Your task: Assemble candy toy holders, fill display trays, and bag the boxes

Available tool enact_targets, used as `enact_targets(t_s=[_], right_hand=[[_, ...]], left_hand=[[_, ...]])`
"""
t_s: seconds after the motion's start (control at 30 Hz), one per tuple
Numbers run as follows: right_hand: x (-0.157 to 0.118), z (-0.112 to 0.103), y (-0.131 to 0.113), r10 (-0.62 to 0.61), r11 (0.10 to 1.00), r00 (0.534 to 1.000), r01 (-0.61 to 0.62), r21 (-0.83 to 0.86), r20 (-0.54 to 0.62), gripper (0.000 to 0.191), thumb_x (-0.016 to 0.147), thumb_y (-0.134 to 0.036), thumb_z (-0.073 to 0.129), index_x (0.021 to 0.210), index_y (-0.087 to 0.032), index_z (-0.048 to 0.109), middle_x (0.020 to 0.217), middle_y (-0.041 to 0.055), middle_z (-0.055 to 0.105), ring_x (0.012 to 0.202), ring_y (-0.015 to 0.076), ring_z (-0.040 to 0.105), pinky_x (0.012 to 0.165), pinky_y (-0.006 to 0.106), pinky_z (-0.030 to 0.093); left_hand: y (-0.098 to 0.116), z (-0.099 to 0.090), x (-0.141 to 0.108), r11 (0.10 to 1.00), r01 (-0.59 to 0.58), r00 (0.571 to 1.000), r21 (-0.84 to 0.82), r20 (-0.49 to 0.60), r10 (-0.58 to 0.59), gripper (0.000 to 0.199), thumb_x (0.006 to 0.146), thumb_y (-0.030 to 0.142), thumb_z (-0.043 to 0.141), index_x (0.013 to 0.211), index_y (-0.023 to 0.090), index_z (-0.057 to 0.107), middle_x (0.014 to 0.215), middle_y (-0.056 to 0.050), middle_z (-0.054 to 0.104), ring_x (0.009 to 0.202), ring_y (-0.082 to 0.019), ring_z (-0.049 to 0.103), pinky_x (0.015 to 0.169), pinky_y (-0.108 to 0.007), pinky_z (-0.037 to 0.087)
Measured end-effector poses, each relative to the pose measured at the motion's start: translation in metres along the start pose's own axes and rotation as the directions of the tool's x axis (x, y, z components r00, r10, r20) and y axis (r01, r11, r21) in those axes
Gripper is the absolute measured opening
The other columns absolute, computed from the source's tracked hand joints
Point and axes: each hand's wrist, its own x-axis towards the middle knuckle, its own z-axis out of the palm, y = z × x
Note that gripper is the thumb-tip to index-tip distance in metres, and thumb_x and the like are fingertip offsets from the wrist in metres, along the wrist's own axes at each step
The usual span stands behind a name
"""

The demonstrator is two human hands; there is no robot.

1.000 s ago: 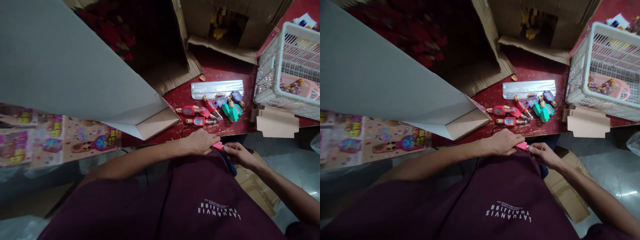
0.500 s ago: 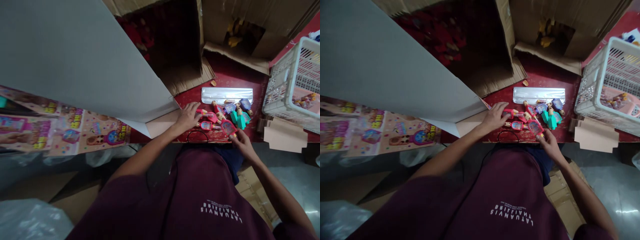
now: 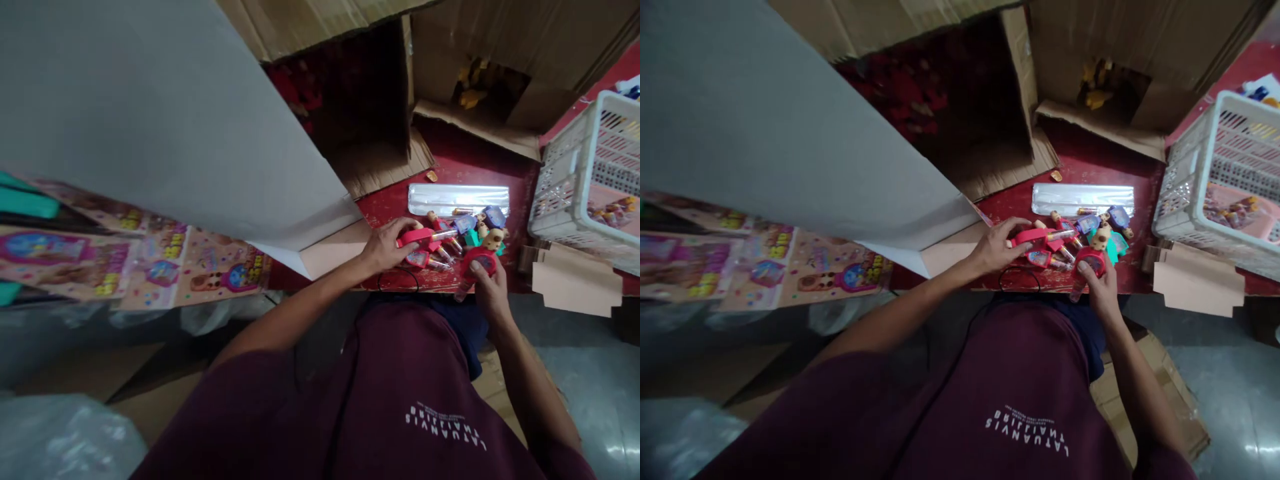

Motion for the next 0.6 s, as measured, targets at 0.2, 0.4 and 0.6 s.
enact_targets(t_s=[0.2, 0.4, 0.6], right_hand=[[0.012, 0.022, 0.002, 0.155, 0.980, 0.827, -0.197, 0.020, 0.540, 0.049, 0.077, -0.053, 0.081, 0.115, -0.024, 0.070, 0.112, 0.0065, 0.072, 0.103, 0.0255, 0.067, 0.095, 0.043, 0.056], [-0.010, 0.093, 0.017, 0.171, 0.966, 0.853, -0.243, 0.086, 0.493, 0.041, 0.083, -0.061, 0.071, 0.097, -0.023, 0.064, 0.087, 0.0040, 0.067, 0.075, 0.0196, 0.063, 0.078, 0.039, 0.058], [-0.020, 0.148, 0.008, -0.093, 0.972, 0.774, 0.208, -0.113, 0.626, 0.036, 0.091, -0.056, 0.066, 0.106, -0.023, 0.063, 0.105, 0.0068, 0.066, 0.099, 0.0229, 0.061, 0.092, 0.041, 0.054]], left_hand=[[0.024, -0.030, -0.060, 0.946, 0.140, 0.989, -0.292, 0.091, -0.118, 0.034, 0.082, 0.036, 0.080, 0.110, 0.018, 0.075, 0.103, -0.007, 0.078, 0.096, -0.019, 0.071, 0.088, -0.034, 0.055], [0.009, -0.036, -0.114, 0.767, 0.216, 0.878, -0.604, -0.224, -0.423, 0.070, 0.076, 0.045, 0.086, 0.133, 0.017, 0.056, 0.111, -0.008, 0.071, 0.096, -0.018, 0.070, 0.087, -0.034, 0.059], [-0.015, -0.092, -0.159, 0.948, 0.308, 0.732, -0.081, -0.616, -0.291, 0.053, 0.091, 0.041, 0.072, 0.136, 0.020, 0.053, 0.118, -0.008, 0.069, 0.108, -0.021, 0.068, 0.096, -0.036, 0.057]])
